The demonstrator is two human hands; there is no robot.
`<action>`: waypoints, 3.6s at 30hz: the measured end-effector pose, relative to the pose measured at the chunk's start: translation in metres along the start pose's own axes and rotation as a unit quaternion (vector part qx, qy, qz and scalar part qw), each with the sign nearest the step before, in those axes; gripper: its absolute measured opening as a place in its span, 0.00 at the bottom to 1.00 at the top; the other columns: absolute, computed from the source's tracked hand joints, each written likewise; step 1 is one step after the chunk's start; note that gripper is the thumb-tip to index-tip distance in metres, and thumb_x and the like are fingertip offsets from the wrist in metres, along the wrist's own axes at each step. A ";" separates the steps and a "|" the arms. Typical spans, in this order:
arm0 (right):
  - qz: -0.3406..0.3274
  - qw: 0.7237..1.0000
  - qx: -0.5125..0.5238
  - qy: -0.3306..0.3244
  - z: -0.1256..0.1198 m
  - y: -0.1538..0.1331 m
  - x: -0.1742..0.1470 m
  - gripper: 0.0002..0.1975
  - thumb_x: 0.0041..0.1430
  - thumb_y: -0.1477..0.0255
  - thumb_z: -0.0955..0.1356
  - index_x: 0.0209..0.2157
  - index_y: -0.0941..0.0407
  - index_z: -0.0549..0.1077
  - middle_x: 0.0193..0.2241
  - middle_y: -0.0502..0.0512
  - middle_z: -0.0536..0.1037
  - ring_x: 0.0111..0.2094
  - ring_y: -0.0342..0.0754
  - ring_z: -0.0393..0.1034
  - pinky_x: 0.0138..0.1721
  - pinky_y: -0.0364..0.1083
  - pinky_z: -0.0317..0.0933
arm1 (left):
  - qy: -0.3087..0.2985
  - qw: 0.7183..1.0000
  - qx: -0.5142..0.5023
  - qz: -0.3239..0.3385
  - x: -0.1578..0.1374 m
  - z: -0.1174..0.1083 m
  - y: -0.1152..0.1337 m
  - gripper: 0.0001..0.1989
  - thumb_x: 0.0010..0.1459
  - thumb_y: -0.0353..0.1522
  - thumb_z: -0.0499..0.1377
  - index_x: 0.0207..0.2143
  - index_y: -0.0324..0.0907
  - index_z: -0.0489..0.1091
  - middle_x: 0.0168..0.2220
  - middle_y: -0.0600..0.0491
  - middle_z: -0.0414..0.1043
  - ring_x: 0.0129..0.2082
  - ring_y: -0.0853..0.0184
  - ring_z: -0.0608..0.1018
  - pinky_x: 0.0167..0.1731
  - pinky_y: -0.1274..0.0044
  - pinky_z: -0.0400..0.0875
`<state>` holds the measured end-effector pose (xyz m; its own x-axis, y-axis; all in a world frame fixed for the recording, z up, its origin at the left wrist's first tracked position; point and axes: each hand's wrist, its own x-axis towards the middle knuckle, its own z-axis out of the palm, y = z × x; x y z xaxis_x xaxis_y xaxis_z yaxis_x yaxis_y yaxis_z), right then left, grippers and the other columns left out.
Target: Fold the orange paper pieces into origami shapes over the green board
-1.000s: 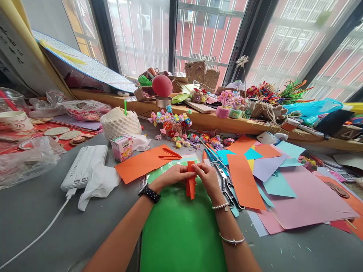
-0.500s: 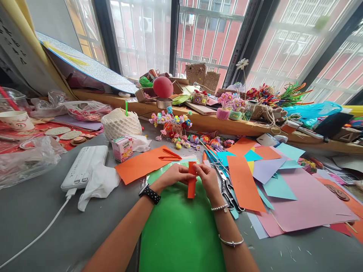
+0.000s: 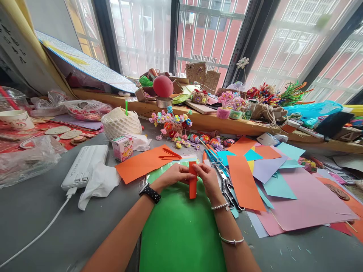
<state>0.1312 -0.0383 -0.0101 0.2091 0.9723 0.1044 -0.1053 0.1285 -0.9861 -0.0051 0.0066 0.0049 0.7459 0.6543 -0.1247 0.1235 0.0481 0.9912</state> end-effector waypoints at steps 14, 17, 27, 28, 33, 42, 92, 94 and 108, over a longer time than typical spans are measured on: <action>-0.026 0.999 -0.035 0.026 -0.002 0.006 0.002 0.12 0.43 0.64 0.68 0.19 0.59 0.68 0.18 0.48 0.67 0.23 0.40 0.58 0.27 0.41 0.54 | 0.024 1.000 0.008 -0.017 -0.001 0.004 0.004 0.14 0.39 0.39 0.62 0.25 0.36 0.72 0.24 0.53 0.71 0.25 0.70 0.73 0.27 0.81 0.67; -0.032 0.998 -0.049 0.036 -0.002 0.008 0.003 0.13 0.43 0.63 0.67 0.18 0.59 0.67 0.18 0.47 0.66 0.22 0.40 0.57 0.26 0.40 0.53 | 0.056 0.998 0.030 -0.018 -0.002 0.006 0.006 0.15 0.38 0.40 0.62 0.20 0.36 0.69 0.18 0.56 0.67 0.19 0.73 0.70 0.21 0.83 0.64; -0.047 0.994 -0.088 0.039 -0.003 0.011 0.003 0.14 0.44 0.62 0.66 0.18 0.59 0.66 0.17 0.46 0.64 0.21 0.40 0.56 0.25 0.40 0.52 | 0.057 0.997 0.057 -0.010 -0.002 0.006 0.007 0.15 0.38 0.41 0.60 0.21 0.36 0.69 0.19 0.55 0.69 0.20 0.71 0.71 0.21 0.82 0.64; -0.049 0.994 -0.090 0.038 -0.003 0.011 0.003 0.14 0.45 0.62 0.66 0.18 0.58 0.66 0.17 0.47 0.65 0.21 0.40 0.57 0.25 0.40 0.53 | 0.059 0.997 0.057 -0.011 -0.001 0.006 0.005 0.15 0.38 0.41 0.60 0.21 0.35 0.69 0.20 0.55 0.69 0.21 0.71 0.71 0.22 0.82 0.64; -0.044 0.993 -0.111 0.021 -0.003 0.012 0.005 0.12 0.46 0.63 0.65 0.24 0.58 0.71 0.22 0.50 0.71 0.26 0.44 0.63 0.29 0.42 0.57 | 0.106 0.993 0.048 -0.010 0.003 0.001 -0.003 0.17 0.38 0.42 0.60 0.21 0.35 0.68 0.21 0.54 0.69 0.23 0.69 0.72 0.25 0.79 0.67; -0.053 0.986 -0.152 0.036 -0.003 0.010 0.003 0.13 0.46 0.63 0.65 0.22 0.59 0.71 0.21 0.51 0.71 0.26 0.44 0.64 0.30 0.42 0.57 | 0.125 0.992 0.027 -0.008 0.004 0.000 -0.003 0.17 0.38 0.42 0.61 0.22 0.35 0.68 0.22 0.53 0.69 0.25 0.68 0.72 0.28 0.78 0.68; -0.058 0.981 -0.184 0.021 0.000 0.012 0.003 0.13 0.47 0.62 0.64 0.22 0.58 0.68 0.20 0.50 0.71 0.22 0.43 0.62 0.24 0.41 0.55 | 0.276 0.947 0.111 0.119 0.002 0.001 -0.001 0.16 0.46 0.43 0.55 0.23 0.37 0.67 0.21 0.53 0.69 0.25 0.67 0.72 0.28 0.78 0.66; -0.060 0.981 -0.183 0.034 0.001 0.011 0.002 0.13 0.47 0.62 0.63 0.22 0.58 0.68 0.20 0.50 0.70 0.22 0.43 0.62 0.24 0.41 0.55 | 0.275 0.947 0.112 0.120 0.001 0.002 0.000 0.16 0.46 0.43 0.55 0.23 0.38 0.67 0.22 0.52 0.69 0.25 0.67 0.72 0.27 0.78 0.66; -0.129 0.960 -0.248 0.019 -0.012 0.009 0.006 0.08 0.50 0.67 0.62 0.25 0.57 0.68 0.24 0.52 0.70 0.26 0.45 0.63 0.28 0.43 0.56 | 0.276 0.939 0.136 0.151 0.000 -0.005 0.000 0.15 0.47 0.39 0.57 0.33 0.37 0.68 0.32 0.51 0.72 0.33 0.65 0.73 0.33 0.77 0.66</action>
<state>0.1429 -0.0331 -0.0200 0.2023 0.9117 0.3577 0.4280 0.2462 -0.8696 -0.0081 0.0108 0.0055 0.3295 0.9026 0.2770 0.1795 -0.3480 0.9202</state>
